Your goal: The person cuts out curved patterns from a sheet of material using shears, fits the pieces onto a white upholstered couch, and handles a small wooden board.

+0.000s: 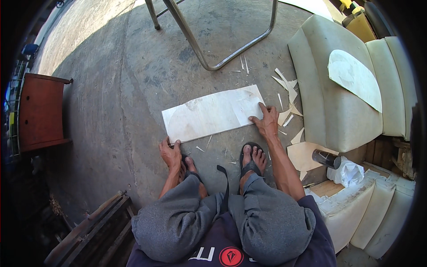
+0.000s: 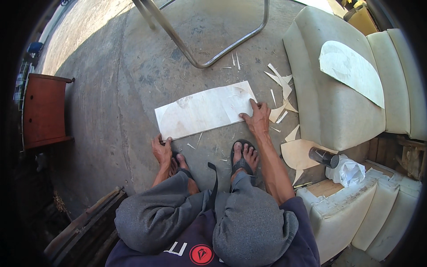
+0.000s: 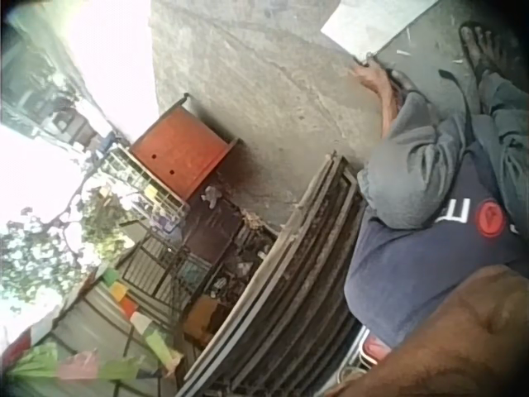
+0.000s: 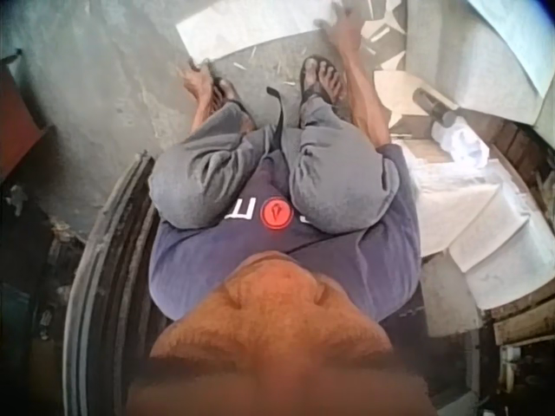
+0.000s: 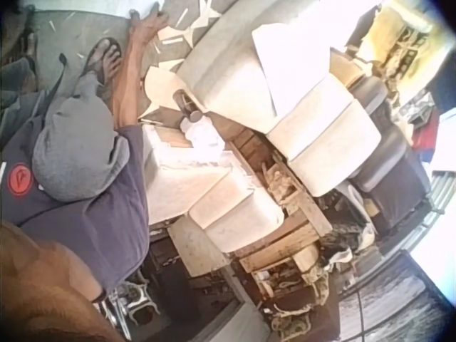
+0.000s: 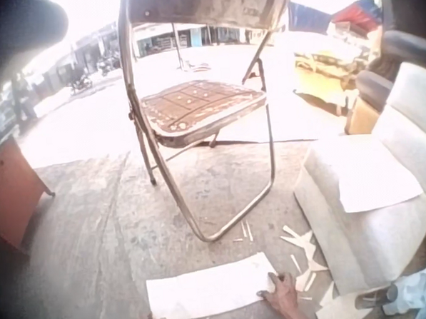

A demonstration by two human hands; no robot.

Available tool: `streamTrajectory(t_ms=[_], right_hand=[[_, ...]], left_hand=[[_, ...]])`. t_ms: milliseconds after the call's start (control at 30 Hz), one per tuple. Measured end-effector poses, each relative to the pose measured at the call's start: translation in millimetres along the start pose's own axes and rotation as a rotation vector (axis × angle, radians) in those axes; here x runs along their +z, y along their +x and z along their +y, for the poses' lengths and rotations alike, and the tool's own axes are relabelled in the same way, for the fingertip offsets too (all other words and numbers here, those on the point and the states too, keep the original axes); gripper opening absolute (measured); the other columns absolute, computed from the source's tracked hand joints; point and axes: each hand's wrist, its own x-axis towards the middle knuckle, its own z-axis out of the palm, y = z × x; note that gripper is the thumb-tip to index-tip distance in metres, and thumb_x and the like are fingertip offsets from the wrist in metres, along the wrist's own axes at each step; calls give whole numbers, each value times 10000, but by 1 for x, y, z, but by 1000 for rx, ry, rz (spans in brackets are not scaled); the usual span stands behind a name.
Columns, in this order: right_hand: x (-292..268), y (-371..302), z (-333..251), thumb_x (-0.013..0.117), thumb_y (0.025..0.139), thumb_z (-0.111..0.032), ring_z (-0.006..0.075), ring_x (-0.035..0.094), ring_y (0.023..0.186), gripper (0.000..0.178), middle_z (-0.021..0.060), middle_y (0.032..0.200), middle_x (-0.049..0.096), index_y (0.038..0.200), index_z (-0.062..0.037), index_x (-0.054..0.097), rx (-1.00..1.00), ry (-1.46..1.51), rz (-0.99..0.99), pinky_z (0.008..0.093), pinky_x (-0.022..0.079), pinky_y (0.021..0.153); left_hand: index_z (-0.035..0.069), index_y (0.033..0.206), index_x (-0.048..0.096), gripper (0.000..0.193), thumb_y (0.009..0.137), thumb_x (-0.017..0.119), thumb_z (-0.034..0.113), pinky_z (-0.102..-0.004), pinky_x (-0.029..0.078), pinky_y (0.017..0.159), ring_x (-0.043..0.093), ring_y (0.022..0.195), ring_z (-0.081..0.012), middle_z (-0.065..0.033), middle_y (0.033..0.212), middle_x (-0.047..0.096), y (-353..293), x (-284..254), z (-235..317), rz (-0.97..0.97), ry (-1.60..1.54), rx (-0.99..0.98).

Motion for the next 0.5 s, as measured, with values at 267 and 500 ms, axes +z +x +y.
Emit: streamTrajectory(t_ms=[267, 500], right_hand=[[-9, -6, 18, 889, 685, -174, 370, 476, 1230, 727, 183, 1328, 510, 1358, -117, 621, -73, 77, -63, 432, 427, 1077], [-4, -7, 28, 876, 694, -166, 370, 473, 1246, 681, 172, 1336, 519, 1333, -131, 646, -130, 77, -40, 430, 434, 1073]], left_hand=[[92, 1391, 564, 610, 827, 783, 167, -453, 431, 1015, 519, 1163, -374, -190, 1214, 500, -11, 4, -9, -28, 103, 198], [117, 1326, 632, 541, 813, 805, 129, -443, 464, 974, 557, 1117, -367, -174, 1166, 532, -11, 2, -6, -16, 94, 208]])
